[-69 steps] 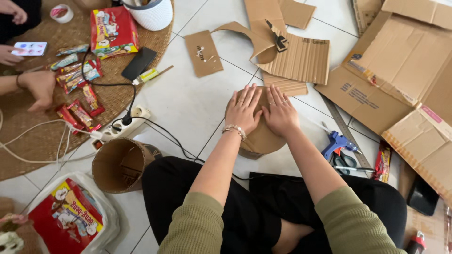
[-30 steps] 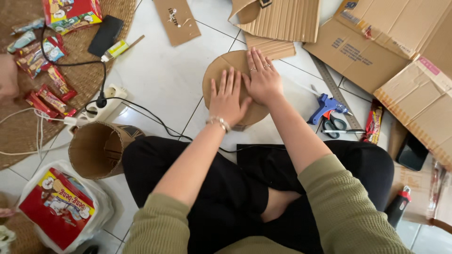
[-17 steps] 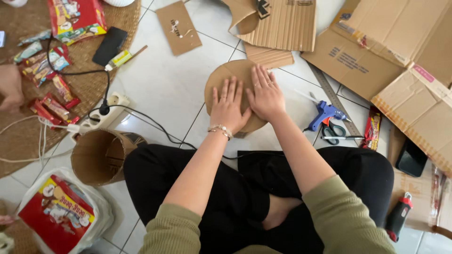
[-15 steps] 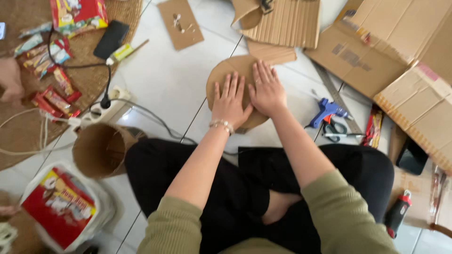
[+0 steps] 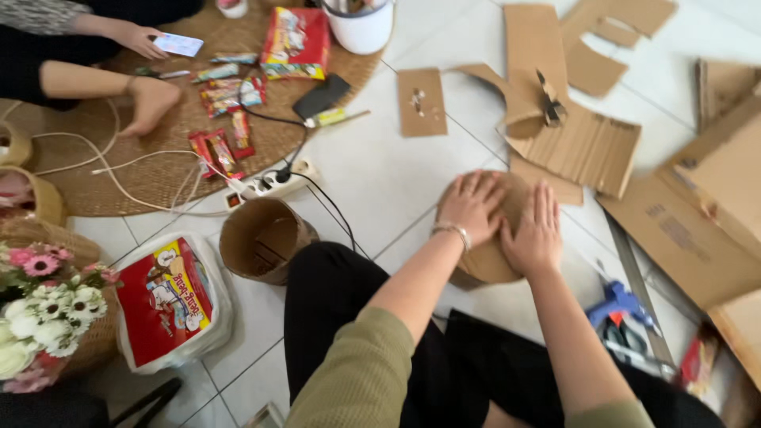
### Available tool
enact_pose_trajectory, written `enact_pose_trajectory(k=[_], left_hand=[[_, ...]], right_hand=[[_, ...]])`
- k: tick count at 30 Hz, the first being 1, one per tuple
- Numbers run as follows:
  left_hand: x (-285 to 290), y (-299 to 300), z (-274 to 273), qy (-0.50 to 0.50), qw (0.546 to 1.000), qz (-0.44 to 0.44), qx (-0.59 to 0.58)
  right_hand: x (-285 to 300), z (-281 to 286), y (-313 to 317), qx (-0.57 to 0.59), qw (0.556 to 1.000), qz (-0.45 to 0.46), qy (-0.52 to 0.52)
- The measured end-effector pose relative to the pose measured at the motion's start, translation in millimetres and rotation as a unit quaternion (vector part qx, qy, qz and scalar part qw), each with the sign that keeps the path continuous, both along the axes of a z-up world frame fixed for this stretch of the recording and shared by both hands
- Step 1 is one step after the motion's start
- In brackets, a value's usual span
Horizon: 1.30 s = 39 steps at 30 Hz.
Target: The person constructs a cylindrical object by applying hot glue to the edge of a curved cardboard piece and then trimming the excess cardboard with scissors.
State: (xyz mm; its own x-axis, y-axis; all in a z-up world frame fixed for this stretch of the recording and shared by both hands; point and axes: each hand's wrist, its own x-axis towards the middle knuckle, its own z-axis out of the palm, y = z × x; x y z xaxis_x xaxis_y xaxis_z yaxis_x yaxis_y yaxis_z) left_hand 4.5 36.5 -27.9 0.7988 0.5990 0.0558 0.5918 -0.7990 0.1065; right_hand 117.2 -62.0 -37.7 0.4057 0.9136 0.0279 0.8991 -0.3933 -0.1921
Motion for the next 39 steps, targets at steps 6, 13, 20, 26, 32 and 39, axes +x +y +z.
enact_pose_trajectory(k=[6,13,20,26,32,39], left_hand=[[4.2,-4.1,-10.7,-0.009,1.0,-0.008,-0.019],[5.2,-4.2,-13.6,0.008,1.0,-0.009,-0.02],[8.1,-2.7,-14.4,-0.006,0.999,-0.009,-0.032],[10.4,-1.7,-18.3,-0.001,0.999,-0.013,-0.036],[12.1,-4.6,-21.6,-0.006,1.0,0.003,-0.009],[12.5,-3.7,-21.2,-0.004,1.0,0.001,-0.018]], right_hand=[[3.4,-7.5,-4.4,-0.081,0.995,-0.022,-0.053],[8.4,-13.4,-2.7,-0.08,0.996,-0.032,-0.036],[-16.2,33.6,-12.6,-0.022,0.995,-0.092,-0.022],[19.0,-20.0,-9.2,-0.072,0.994,-0.085,-0.017],[29.2,-6.2,-2.5,-0.067,0.993,-0.095,0.02],[36.0,18.7,11.4,-0.045,0.992,-0.115,0.028]])
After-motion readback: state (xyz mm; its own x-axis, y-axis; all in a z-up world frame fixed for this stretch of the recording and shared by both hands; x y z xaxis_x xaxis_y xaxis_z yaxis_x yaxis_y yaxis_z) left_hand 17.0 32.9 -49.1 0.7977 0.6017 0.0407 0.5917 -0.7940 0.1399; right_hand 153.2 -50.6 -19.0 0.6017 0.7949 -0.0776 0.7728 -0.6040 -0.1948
